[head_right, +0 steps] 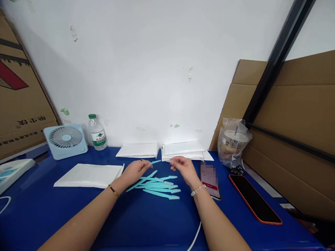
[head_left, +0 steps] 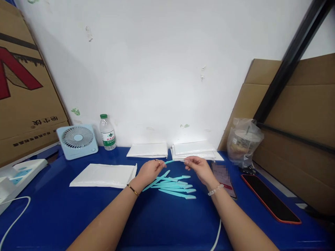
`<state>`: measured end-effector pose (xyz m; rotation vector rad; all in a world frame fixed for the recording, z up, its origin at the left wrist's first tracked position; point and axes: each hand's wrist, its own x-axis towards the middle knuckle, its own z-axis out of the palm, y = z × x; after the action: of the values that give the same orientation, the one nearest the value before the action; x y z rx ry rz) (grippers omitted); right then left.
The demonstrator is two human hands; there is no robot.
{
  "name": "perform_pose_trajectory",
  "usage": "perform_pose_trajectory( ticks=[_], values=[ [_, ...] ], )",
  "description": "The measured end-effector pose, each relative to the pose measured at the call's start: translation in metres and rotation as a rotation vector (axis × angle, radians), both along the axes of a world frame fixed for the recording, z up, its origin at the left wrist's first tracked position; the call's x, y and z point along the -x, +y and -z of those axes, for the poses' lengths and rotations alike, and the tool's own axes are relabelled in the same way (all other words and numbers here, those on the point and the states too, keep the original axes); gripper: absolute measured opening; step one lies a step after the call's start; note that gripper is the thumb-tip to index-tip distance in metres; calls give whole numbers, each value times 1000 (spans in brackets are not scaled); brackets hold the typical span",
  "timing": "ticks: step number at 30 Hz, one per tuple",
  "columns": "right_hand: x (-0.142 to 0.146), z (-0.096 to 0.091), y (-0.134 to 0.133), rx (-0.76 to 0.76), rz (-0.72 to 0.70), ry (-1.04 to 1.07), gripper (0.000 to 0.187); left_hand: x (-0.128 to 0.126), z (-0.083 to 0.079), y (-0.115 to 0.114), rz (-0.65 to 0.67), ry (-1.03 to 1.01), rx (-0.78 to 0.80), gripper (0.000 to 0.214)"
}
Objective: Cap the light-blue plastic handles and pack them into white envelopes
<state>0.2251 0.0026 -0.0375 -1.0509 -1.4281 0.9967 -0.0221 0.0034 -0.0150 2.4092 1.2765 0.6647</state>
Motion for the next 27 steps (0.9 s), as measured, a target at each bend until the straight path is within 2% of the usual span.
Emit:
perform_pose_trajectory(
  ticks=[3,6,9,13,16,20,22,24,27],
  values=[
    [-17,10,10,-110,128,-327,19,5,11,9,-110,104,-51,44],
    [-25,17,13,-236,86,-688,15,5,18,9,-91,174,-64,40],
    [-26,15,10,-277,82,-833,18,3,15,4,-135,152,-115,40],
    [-14,3,2,-320,80,-763,20,0,11,0,-77,193,-57,23],
    [6,-1,-7,-271,-9,-648,23,-4,11,-1,-24,164,7,17],
    [25,1,-12,-174,-165,-532,23,-11,8,-2,18,97,-25,16],
    [19,3,-8,-127,-161,-478,22,-11,6,-1,-2,102,-57,15],
    [5,4,-1,-83,-101,-425,25,-9,6,2,-76,110,-84,14],
    [-20,8,10,-112,-55,-470,23,-3,13,10,-142,115,-79,13]
  ],
)
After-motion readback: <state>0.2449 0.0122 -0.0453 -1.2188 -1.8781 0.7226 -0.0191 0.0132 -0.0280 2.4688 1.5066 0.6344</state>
